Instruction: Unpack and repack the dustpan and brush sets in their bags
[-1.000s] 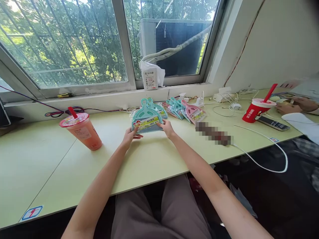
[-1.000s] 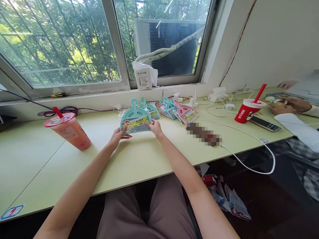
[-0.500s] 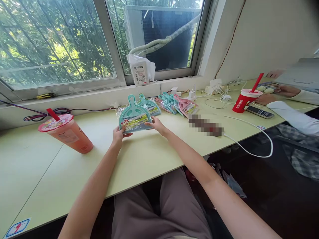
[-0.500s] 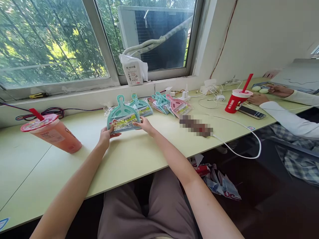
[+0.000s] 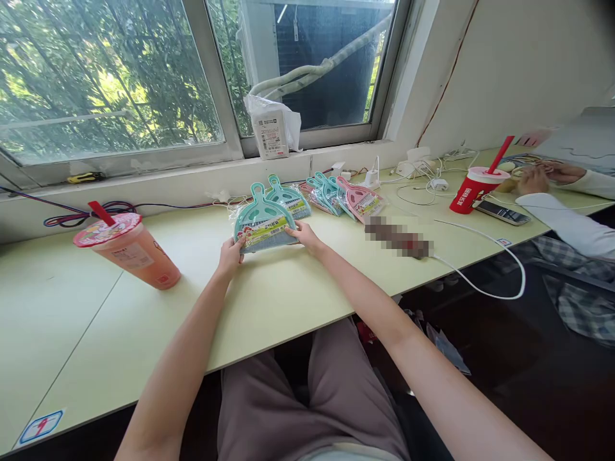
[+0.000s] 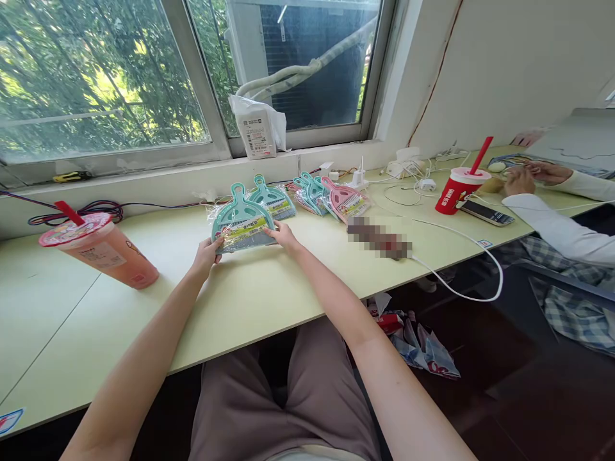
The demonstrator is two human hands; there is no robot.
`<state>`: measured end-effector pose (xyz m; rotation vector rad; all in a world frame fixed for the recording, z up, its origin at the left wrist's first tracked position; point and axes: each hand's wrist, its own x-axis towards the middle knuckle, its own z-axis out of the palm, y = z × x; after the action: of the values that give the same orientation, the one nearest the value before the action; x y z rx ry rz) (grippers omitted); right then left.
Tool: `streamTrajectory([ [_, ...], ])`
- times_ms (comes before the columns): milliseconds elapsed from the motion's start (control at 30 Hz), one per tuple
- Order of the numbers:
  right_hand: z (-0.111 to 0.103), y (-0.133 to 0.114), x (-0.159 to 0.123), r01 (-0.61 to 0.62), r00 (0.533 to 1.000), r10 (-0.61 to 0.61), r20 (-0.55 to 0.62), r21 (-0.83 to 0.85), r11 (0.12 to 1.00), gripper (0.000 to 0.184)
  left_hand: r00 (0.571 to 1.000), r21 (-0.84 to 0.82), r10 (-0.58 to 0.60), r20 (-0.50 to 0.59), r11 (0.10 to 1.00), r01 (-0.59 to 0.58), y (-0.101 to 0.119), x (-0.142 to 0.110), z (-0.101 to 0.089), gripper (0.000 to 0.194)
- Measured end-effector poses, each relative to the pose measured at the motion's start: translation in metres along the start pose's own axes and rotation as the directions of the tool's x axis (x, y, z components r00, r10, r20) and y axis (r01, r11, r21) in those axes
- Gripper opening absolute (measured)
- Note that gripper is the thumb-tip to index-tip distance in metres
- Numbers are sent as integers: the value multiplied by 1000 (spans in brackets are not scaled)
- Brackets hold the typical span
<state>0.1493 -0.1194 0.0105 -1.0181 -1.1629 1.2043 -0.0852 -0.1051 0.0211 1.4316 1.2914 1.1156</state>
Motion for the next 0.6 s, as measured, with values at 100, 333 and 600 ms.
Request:
streamTrajectory([
  [100, 1, -2, -2, -21, 1000, 20, -16, -22, 1000, 45, 999, -31, 40, 30, 999, -39, 1, -2, 4, 23],
  [333, 9, -19, -25, 126, 976, -184, -119, -379, 917, 46, 990, -71, -49, -131, 997, 40, -4, 10, -19, 17],
  [600, 71, -106, -163, 463, 862, -475, 178, 104, 880, 16, 880, 141, -98, -465, 973, 183, -27, 26, -90, 14],
])
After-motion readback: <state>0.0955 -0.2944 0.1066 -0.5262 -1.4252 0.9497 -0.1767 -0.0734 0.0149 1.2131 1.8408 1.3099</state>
